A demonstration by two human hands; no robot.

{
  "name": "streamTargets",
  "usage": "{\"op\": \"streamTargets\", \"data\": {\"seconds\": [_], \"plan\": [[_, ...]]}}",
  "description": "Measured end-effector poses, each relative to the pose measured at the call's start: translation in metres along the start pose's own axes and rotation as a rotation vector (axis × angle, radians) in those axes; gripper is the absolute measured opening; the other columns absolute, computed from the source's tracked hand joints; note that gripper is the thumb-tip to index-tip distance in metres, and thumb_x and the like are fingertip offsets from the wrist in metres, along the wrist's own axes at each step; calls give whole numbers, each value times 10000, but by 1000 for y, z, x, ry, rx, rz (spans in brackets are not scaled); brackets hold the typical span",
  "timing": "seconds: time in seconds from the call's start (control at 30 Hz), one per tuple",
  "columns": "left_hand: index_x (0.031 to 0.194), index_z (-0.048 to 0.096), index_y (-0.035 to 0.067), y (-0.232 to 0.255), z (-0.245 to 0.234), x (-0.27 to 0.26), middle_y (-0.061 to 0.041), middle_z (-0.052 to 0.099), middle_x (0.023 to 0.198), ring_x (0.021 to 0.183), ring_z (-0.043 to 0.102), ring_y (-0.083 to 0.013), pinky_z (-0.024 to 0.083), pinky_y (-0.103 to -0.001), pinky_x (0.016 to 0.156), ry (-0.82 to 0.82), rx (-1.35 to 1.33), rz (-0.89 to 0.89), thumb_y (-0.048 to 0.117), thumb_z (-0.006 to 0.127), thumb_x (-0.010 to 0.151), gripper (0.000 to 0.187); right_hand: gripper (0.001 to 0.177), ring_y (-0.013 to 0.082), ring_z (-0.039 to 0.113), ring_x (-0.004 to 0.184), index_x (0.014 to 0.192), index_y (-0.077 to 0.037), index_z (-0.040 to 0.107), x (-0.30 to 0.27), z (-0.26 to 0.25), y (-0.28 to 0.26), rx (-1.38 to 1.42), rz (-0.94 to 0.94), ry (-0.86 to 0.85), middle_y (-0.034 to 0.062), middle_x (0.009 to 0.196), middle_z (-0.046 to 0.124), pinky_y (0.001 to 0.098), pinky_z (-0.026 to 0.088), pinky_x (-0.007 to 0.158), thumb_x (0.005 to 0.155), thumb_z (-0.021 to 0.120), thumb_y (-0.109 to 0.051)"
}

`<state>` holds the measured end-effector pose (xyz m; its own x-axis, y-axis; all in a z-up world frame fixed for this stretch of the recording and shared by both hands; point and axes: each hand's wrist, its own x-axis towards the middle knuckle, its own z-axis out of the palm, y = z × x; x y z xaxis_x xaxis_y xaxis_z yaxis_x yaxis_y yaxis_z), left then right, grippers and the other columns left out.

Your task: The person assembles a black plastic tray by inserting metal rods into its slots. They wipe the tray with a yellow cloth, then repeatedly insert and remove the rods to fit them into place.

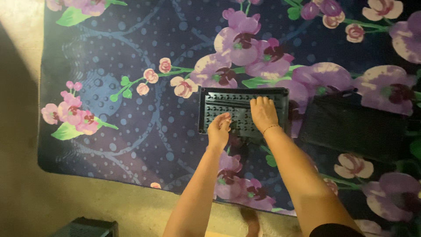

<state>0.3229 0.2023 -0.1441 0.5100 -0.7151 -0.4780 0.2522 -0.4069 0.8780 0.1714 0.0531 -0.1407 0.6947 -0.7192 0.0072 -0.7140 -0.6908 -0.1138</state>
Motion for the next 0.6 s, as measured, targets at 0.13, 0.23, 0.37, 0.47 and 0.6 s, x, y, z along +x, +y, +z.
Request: {"op": "streamTargets", "data": {"seconds": [0.13,0.23,0.37,0.47,0.6], "plan": [[1270,658,49,2,16,-1,-38,735,1162,1040,701,-132,561,-279,831,-16,-12,-51,86,577,997,287,140,297,619,940,1015,-84,624,-7,-9,9,34,-88,24,98,932,628,445,482,845,919,537,-137],[1250,669,60,-1,30,0,-29,728,1112,1002,692,-122,562,-275,800,3,19,-89,84,585,1003,262,111,298,627,937,975,-95,609,-16,-26,11,77,-128,-4,107,935,624,451,491,839,891,549,-136],[1205,683,52,-13,43,2,-32,732,1052,926,681,-118,540,-267,739,57,-47,70,42,549,1014,233,135,347,628,946,1028,-78,593,-39,-62,17,290,-102,65,156,1003,596,454,512,824,897,560,-81],[1180,654,59,-15,57,-1,-24,727,1052,928,671,-96,520,-248,738,87,-117,122,7,557,984,224,223,400,620,918,1118,-47,607,-74,-108,34,450,66,65,170,1089,601,501,504,779,901,585,-94],[1142,656,47,-12,92,-17,-38,722,1021,899,671,-102,530,-243,743,72,-137,142,22,552,1002,177,291,393,644,1010,1176,-80,634,-142,-179,79,540,259,173,166,1160,620,465,542,782,937,670,-241]]}}
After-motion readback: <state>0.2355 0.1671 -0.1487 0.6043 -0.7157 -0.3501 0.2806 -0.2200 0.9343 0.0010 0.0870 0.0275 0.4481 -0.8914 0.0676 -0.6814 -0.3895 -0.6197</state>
